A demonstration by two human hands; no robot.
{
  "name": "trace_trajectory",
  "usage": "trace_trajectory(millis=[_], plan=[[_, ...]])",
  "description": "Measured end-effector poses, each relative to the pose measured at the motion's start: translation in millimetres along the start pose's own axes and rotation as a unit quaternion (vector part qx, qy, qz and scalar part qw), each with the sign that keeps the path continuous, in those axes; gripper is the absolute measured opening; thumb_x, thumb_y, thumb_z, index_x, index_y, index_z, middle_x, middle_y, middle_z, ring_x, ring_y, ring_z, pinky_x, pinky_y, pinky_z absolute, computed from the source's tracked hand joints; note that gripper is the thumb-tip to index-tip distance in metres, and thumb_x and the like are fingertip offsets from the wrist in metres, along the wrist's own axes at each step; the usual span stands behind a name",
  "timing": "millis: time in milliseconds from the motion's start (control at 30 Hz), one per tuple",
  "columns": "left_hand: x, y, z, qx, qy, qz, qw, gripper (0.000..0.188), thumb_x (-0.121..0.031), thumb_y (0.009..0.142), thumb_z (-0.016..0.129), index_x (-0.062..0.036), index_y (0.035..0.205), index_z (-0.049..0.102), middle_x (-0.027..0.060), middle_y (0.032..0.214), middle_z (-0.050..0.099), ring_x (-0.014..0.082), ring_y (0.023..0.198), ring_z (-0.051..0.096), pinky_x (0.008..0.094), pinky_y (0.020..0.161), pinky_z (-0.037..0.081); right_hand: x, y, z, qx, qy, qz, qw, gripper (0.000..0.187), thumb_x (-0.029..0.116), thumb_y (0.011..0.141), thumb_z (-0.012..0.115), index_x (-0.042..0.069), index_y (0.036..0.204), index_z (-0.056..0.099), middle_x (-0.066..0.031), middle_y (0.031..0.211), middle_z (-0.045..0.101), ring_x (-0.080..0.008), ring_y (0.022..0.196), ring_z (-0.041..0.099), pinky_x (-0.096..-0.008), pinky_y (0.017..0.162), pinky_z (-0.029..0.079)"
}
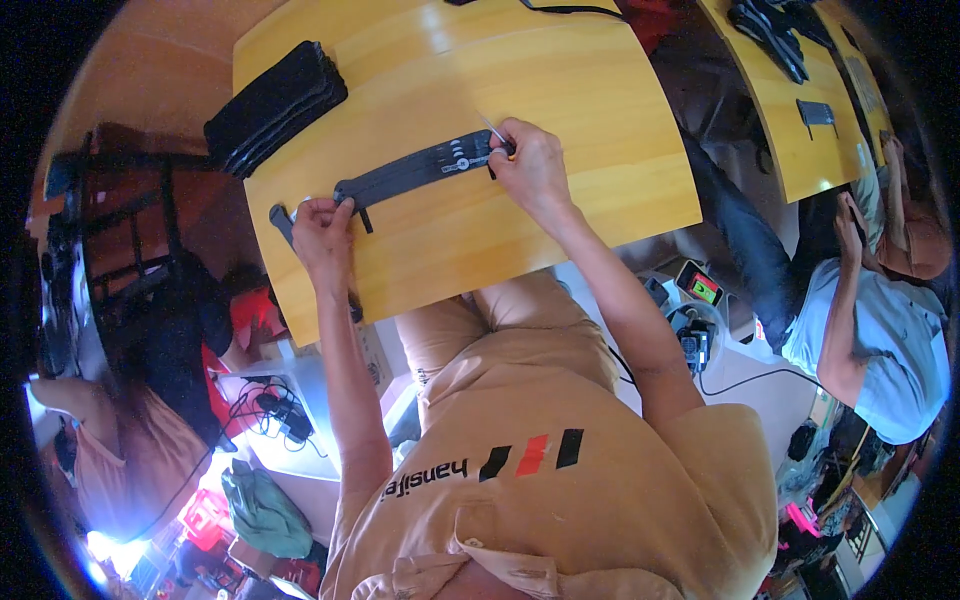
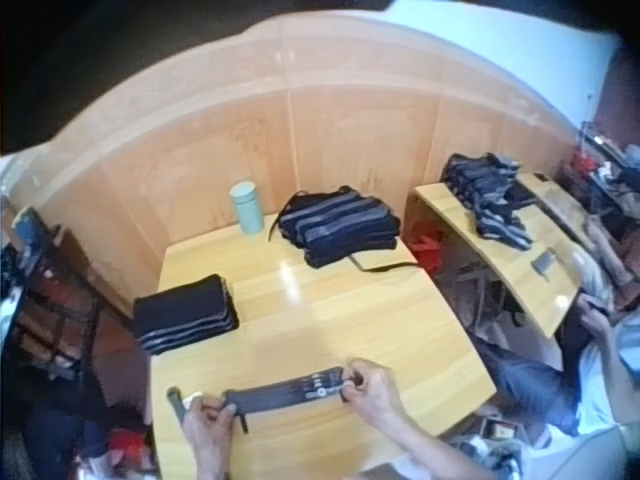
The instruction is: The recorder is threading a black strap through a plastic component and adjusting it with a small tool.
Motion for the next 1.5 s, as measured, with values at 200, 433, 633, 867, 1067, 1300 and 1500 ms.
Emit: trace_trajectory(millis=[200, 433, 633, 867, 1067, 1300, 1500], plan=[[-17, -6, -5, -0.012, 0.034, 0.017, 0.999, 0.024, -0.017, 0.070, 0.070, -0.0019, 0.080, 0.054, 0.0087, 0.060, 0.058, 0.0199, 0.056, 0.056, 0.0297, 0.057, 0.043, 1, 2, -2, 0.009, -0.016, -0.018, 1.000, 0.007, 0.002, 0.066, 0.054, 0.000, 0.072, 0.055, -0.0160, 0.064, 0.056, -0.0283, 0.059, 0.056, -0.0349, 0.056, 0.045], [-41, -34, -55, -0.121, 0.070, 0.113, 0.984, 0.029, -0.025, 0.073, 0.065, -0.0002, 0.083, 0.054, 0.0145, 0.068, 0.059, 0.0303, 0.065, 0.059, 0.0362, 0.061, 0.045, -3, 0, -2, -0.001, -0.055, -0.061, 0.997, 0.008, 0.003, 0.066, 0.055, 0.001, 0.074, 0.055, -0.0156, 0.063, 0.056, -0.0273, 0.060, 0.057, -0.0350, 0.057, 0.045], [4, -65, -63, -0.076, 0.228, 0.031, 0.970, 0.037, -0.032, 0.072, 0.065, 0.0014, 0.081, 0.053, 0.0183, 0.078, 0.059, 0.0333, 0.074, 0.058, 0.0411, 0.066, 0.044, -29, 5, -3, 0.069, 0.301, 0.124, 0.943, 0.004, 0.004, 0.075, 0.053, 0.003, 0.072, 0.056, 0.0024, 0.053, 0.044, -0.0044, 0.037, 0.035, -0.0210, 0.032, 0.023], [43, -71, -60, -0.011, -0.063, -0.067, 0.996, 0.023, -0.019, 0.072, 0.065, -0.0019, 0.080, 0.052, 0.0072, 0.067, 0.055, 0.0203, 0.058, 0.054, 0.0316, 0.055, 0.042, -15, -13, -14, 0.043, 0.205, 0.050, 0.976, 0.006, 0.006, 0.076, 0.055, 0.002, 0.079, 0.058, 0.0010, 0.056, 0.049, -0.0059, 0.049, 0.041, -0.0221, 0.043, 0.033], [6, -130, -55, 0.025, -0.478, -0.082, 0.874, 0.009, -0.011, 0.078, 0.060, -0.0060, 0.083, 0.056, -0.0040, 0.060, 0.047, 0.0028, 0.049, 0.041, 0.0172, 0.044, 0.031, 102, -126, 19, 0.302, 0.176, -0.076, 0.934, 0.018, 0.011, 0.075, 0.061, 0.001, 0.088, 0.056, -0.0005, 0.071, 0.052, -0.0094, 0.065, 0.047, -0.0222, 0.059, 0.041], [1, -167, -27, 0.043, -0.539, -0.107, 0.835, 0.016, -0.016, 0.082, 0.059, -0.0043, 0.089, 0.051, -0.0007, 0.066, 0.050, 0.0047, 0.054, 0.044, 0.0186, 0.045, 0.033, 119, -179, 46, 0.357, 0.269, -0.063, 0.892, 0.020, 0.002, 0.073, 0.062, 0.000, 0.091, 0.053, 0.0005, 0.071, 0.051, -0.0057, 0.065, 0.047, -0.0196, 0.060, 0.040], [-36, -180, -32, 0.165, -0.604, -0.120, 0.770, 0.023, -0.012, 0.085, 0.054, 0.0000, 0.105, 0.048, 0.0037, 0.079, 0.055, 0.0093, 0.064, 0.052, 0.0203, 0.055, 0.041, 105, -166, 32, 0.336, 0.366, 0.054, 0.866, 0.018, 0.002, 0.075, 0.060, 0.000, 0.092, 0.056, 0.0009, 0.068, 0.054, -0.0024, 0.053, 0.042, -0.0164, 0.047, 0.033]])
Point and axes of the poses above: each hand's wrist, its own y-axis towards the middle knuckle, its own z-axis out of the palm, x = y × z, the point moved 7 cm from there along y, towards the middle knuckle
